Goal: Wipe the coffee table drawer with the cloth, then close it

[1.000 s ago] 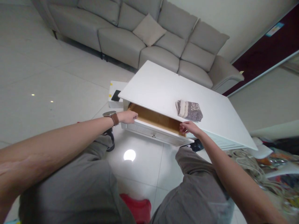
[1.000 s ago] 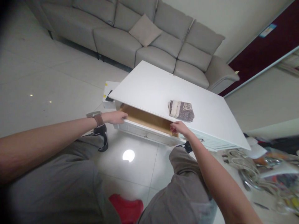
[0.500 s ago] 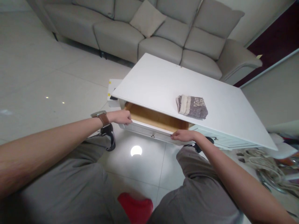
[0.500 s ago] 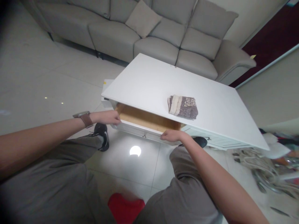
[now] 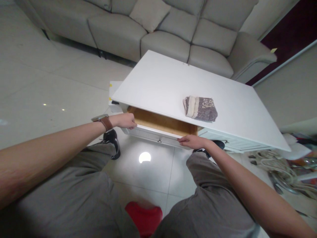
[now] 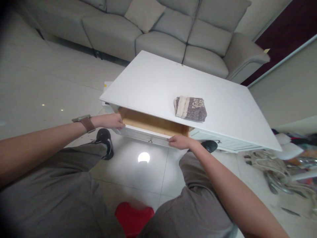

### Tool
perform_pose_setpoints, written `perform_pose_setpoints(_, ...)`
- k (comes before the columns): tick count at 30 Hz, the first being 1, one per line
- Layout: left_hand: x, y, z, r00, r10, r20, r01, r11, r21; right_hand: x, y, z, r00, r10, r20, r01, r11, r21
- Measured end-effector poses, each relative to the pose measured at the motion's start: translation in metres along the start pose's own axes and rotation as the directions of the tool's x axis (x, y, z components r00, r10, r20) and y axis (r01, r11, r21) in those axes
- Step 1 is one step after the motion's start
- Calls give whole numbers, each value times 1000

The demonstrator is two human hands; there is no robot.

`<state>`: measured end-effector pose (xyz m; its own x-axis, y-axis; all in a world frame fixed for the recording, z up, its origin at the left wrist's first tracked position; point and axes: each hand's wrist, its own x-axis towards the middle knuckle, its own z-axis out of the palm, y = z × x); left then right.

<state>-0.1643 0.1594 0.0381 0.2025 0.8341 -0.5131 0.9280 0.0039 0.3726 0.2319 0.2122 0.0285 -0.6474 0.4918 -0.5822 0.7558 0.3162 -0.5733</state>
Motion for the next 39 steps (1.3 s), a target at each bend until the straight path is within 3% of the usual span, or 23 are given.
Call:
perform_pose_setpoints(10, 0, -10, 5, 992, 103, -71, -100, 994, 50, 10, 20, 3, 990, 11, -143, -19, 999, -50)
perform_pose_setpoints(17, 10, -31, 17, 980, 30, -197, -6, 993, 119, 16, 37, 5, 949, -20, -315, -49, 977, -209)
perform_pose_setpoints(26, 16, -43, 18, 976, -7, -218, 14, 999, 29, 20, 37, 1, 924, 117, -363, -229, 931, -283)
perform_pose_setpoints(31, 19, -42, 21, 967, -40, -252, 23, 997, -70, 25, 33, 3, 923, 133, -361, -227, 946, -231)
perform_pose_setpoints(39, 26, -33, 18, 962, -71, -265, 72, 997, -7, 34, 21, 11, 868, 204, -453, -352, 896, -272)
